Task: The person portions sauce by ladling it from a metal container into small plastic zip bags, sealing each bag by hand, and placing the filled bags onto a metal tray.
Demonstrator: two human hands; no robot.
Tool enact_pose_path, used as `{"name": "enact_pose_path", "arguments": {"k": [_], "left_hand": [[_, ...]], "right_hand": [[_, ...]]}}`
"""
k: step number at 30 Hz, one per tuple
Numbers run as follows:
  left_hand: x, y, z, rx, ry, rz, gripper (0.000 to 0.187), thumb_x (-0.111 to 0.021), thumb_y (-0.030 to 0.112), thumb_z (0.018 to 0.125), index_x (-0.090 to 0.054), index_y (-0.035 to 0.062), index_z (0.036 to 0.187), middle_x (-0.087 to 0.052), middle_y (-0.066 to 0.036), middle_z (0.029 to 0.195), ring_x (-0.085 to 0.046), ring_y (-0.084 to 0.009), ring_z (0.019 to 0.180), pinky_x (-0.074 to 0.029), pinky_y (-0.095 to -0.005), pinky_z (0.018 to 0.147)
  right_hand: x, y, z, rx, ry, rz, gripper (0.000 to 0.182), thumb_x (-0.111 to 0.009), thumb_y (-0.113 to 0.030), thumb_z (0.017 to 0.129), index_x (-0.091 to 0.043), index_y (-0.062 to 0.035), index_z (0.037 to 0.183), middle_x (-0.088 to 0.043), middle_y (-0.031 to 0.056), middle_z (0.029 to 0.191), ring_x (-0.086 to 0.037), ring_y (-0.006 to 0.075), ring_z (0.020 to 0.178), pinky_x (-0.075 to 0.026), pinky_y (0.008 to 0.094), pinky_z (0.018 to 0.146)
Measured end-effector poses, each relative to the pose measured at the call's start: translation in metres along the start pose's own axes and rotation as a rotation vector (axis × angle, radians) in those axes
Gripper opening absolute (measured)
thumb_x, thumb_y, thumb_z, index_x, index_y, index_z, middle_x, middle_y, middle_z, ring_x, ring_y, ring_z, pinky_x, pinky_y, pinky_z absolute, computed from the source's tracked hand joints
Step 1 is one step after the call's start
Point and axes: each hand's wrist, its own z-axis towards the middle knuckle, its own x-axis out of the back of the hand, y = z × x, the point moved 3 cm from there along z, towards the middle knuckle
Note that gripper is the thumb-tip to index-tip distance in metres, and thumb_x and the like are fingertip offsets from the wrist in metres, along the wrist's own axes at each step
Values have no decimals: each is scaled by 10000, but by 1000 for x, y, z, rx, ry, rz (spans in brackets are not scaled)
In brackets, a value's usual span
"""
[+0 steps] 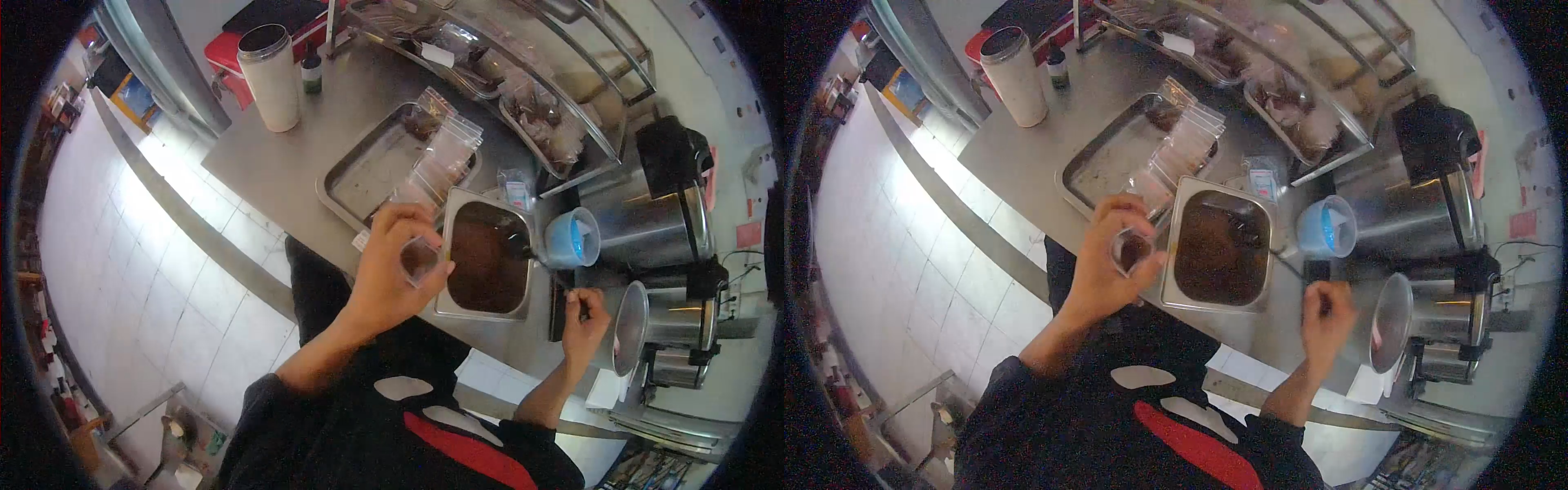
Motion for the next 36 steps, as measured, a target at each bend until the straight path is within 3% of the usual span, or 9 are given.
{"name": "enact_pose_path", "arguments": {"k": [3,6,11,17,19,22,25,28,36], "left_hand": [[12,-5,-8,136,-31,-301,307,-720,101,764,-568,58,1026,-497,-149,1188,-491,-285,1150,-404,-368,953],[16,-2,-11,128,-158,-580,425,-668,236,804,-540,44,1162,-481,-145,1242,-464,-269,1220,-375,-385,1005],[3,26,-16,213,-411,-838,860,-595,424,826,-274,34,1522,-371,-196,1452,-342,-304,1396,-250,-439,1135],[-1,44,-30,280,-561,-875,933,-532,317,873,19,42,1574,-118,-203,1613,-151,-314,1498,-146,-468,1190],[5,40,-29,216,-555,-797,939,-622,237,893,-3,30,1568,-193,-196,1587,-224,-305,1477,-201,-437,1182],[5,36,-33,169,-312,-575,741,-684,78,849,-319,35,1493,-444,-177,1406,-457,-279,1316,-353,-415,1094],[13,14,-38,134,-279,-409,399,-743,12,798,-612,45,1173,-579,-116,1122,-575,-219,1073,-445,-375,952],[8,25,-29,26,-206,-324,132,-739,18,810,-671,43,921,-589,-89,980,-576,-210,967,-453,-368,880],[9,28,-31,107,-123,-300,126,-782,46,770,-693,41,859,-580,-96,1053,-515,-295,1190,-385,-428,1024]], "right_hand": [[-16,-10,-2,109,-205,-230,95,-693,-79,802,-666,-28,877,-615,103,805,-587,234,785,-467,363,737],[-21,-50,4,285,92,-192,151,-725,-105,794,-680,-45,924,-640,102,853,-601,241,859,-473,384,786],[-44,-108,0,229,-28,451,228,-771,-106,783,-679,-49,984,-670,116,935,-636,257,952,-495,372,840],[-82,-148,-13,99,-419,1114,279,-764,20,795,-592,-33,1008,-674,121,942,-663,228,916,-527,340,802],[-82,-147,-13,152,-483,1231,264,-736,46,820,-543,-39,980,-663,136,919,-659,206,866,-528,321,765],[-77,-145,-14,83,-346,1286,259,-723,57,817,-549,-36,986,-655,124,892,-645,191,812,-520,314,739],[-73,-140,-7,116,-317,1076,253,-710,57,813,-556,-39,990,-648,111,869,-629,178,778,-513,306,732],[-77,-138,-8,187,-367,1001,244,-705,47,812,-563,-33,993,-649,106,869,-630,173,775,-511,306,724],[-75,-135,-8,225,-445,896,334,-710,24,825,-537,-24,1107,-628,99,904,-642,176,821,-518,317,724]]}}
